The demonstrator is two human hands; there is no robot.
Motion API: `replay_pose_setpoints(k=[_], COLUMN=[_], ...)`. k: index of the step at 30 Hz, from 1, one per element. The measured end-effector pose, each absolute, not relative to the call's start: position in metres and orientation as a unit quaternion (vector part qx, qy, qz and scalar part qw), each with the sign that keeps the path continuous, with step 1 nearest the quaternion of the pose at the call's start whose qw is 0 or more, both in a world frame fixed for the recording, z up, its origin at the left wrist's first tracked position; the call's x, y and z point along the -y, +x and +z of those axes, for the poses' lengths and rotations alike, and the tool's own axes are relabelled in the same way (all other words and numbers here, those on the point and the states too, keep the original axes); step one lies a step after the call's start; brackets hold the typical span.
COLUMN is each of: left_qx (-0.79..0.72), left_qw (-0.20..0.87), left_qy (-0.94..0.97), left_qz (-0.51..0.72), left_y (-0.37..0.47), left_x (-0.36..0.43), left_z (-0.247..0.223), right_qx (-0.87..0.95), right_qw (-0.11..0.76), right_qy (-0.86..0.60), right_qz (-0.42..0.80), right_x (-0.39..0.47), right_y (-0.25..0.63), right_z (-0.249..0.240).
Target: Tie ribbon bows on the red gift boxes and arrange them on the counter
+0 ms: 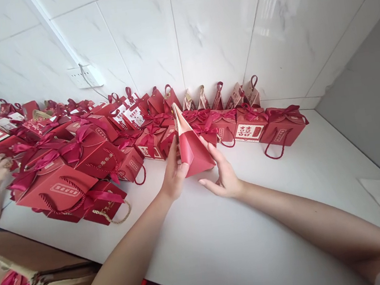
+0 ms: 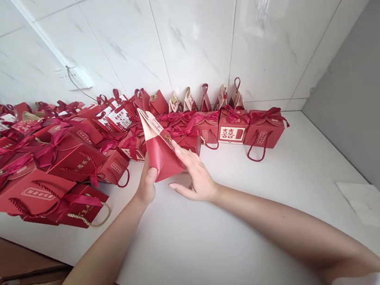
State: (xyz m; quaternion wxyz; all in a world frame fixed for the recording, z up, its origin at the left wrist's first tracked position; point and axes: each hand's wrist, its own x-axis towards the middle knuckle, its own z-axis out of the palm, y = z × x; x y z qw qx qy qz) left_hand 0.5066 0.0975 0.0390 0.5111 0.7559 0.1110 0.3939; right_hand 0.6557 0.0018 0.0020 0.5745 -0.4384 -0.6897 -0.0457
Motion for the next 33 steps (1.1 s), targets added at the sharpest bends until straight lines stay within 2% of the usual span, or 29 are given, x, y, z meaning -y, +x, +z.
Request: replay_pose_setpoints(k=[3,7,12,18,23,29,33], left_qx=[-0.134,-0.181,-0.188,-0.182,-0.171,-0.221,-0.223], left_qw=[0.472,0.348,0.234,0.210,0.261,0.521,0.554], left_qy=[0.755,0.796,0.829,0.835,0.819,0.626,0.597], left_qz=[0.435,0.461,0.473,0.474,0.482,0.537,0.535], left_y=[0.508,0.505,0.499,0.498,0.498,0.504,0.509], left_x=[-0.099,-0.105,-0.109,-0.109,-0.118,-0.131,-0.128], left_z=[0.033,0.028,0.033,0.035,0.031,0.025,0.019], right_qx=[0.663,0.590,0.574,0.618,0.630,0.566,0.570], right_qw=[0.588,0.610,0.610,0.571,0.583,0.668,0.665], right_qy=[-0.463,-0.525,-0.547,-0.541,-0.512,-0.464,-0.418], right_qz=[0.018,0.065,0.002,-0.007,0.038,0.136,0.242], right_x=[0.001,0.000,-0.006,-0.006,-0.005,-0.006,-0.005], right_y=[0.649,0.644,0.651,0.651,0.649,0.646,0.641], right_z=[0.006,0.011,0.012,0.007,0.005,0.006,0.003])
